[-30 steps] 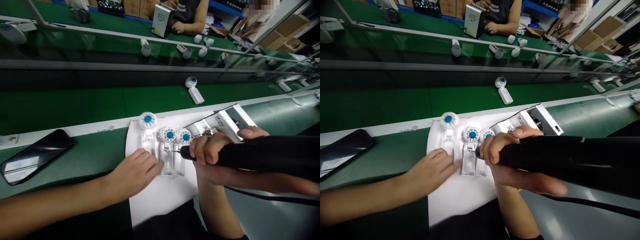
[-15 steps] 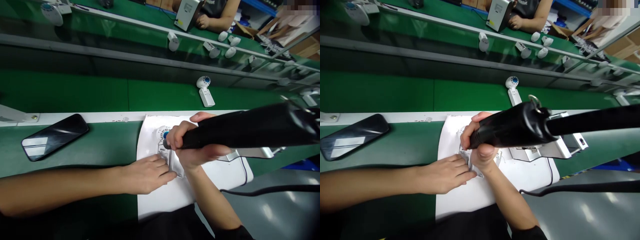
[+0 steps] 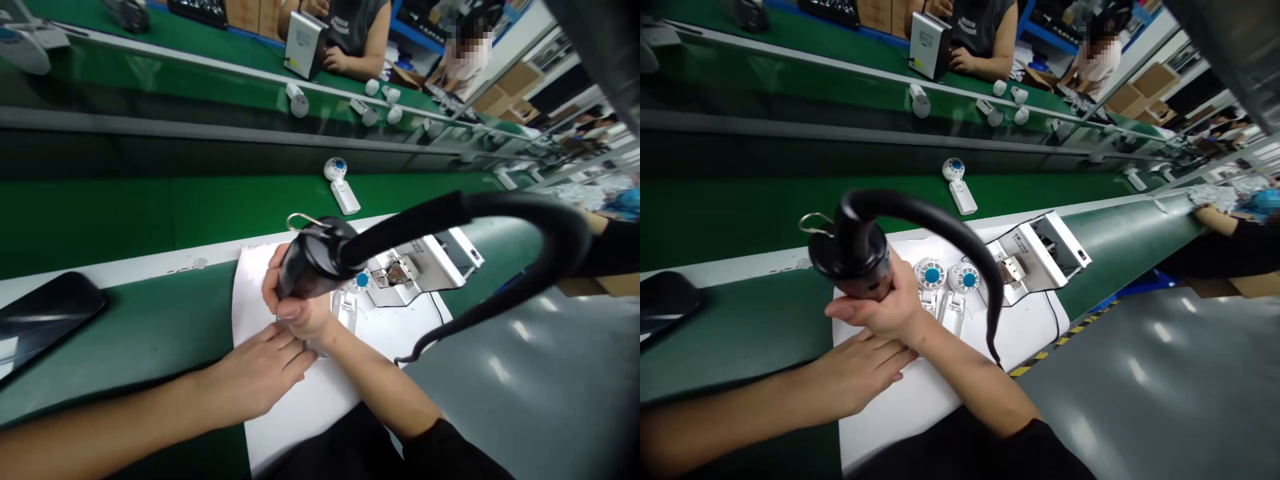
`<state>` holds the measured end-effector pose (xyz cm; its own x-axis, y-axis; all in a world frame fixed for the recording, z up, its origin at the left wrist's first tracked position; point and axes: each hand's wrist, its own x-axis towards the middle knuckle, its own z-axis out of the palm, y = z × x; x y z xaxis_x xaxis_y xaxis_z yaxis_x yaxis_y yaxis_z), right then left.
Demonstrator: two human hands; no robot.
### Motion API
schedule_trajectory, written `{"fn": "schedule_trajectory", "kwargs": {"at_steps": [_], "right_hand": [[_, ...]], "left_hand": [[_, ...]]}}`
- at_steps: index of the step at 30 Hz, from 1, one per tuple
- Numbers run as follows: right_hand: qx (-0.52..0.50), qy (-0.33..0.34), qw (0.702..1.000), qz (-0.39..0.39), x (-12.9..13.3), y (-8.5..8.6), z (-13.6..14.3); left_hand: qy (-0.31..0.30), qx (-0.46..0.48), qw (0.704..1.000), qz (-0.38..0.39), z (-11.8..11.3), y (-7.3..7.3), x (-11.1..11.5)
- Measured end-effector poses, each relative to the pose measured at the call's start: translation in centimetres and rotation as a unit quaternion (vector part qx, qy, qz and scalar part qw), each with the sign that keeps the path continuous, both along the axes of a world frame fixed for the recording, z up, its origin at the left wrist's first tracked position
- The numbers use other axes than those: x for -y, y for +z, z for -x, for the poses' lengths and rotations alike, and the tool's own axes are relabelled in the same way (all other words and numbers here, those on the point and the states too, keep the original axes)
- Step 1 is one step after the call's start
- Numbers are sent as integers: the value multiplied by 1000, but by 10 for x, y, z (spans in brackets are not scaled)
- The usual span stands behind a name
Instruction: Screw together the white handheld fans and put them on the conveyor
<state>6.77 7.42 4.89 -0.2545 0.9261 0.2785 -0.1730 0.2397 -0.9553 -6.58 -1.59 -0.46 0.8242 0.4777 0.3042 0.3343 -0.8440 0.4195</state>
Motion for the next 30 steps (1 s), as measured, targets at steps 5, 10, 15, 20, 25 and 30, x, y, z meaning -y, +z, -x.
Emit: {"fn": "schedule_trajectory", "kwargs": {"at_steps": [5,10,15,20,25,30], "right_hand": [[-67,42,997,-16,8,31,-16],[-68,-259,943,-200,15,78,-98],[6,-432,872,-232,-12,76,-160],[-17,-398,894,-206,-7,66,-143],[-93,-264,957,-76,24,81,-79],[-119,-164,979,-22,22,78,-31]], "left_hand": [[1,-4,1000,-8,1,-3,1],[-21,-7,1000,-10,1,6,-1],[-26,3,1000,-9,0,11,-2],[-25,-4,1000,-7,0,11,-3],[-38,-9,999,-6,-1,14,-5],[-33,3,999,-19,-2,14,-6]]}}
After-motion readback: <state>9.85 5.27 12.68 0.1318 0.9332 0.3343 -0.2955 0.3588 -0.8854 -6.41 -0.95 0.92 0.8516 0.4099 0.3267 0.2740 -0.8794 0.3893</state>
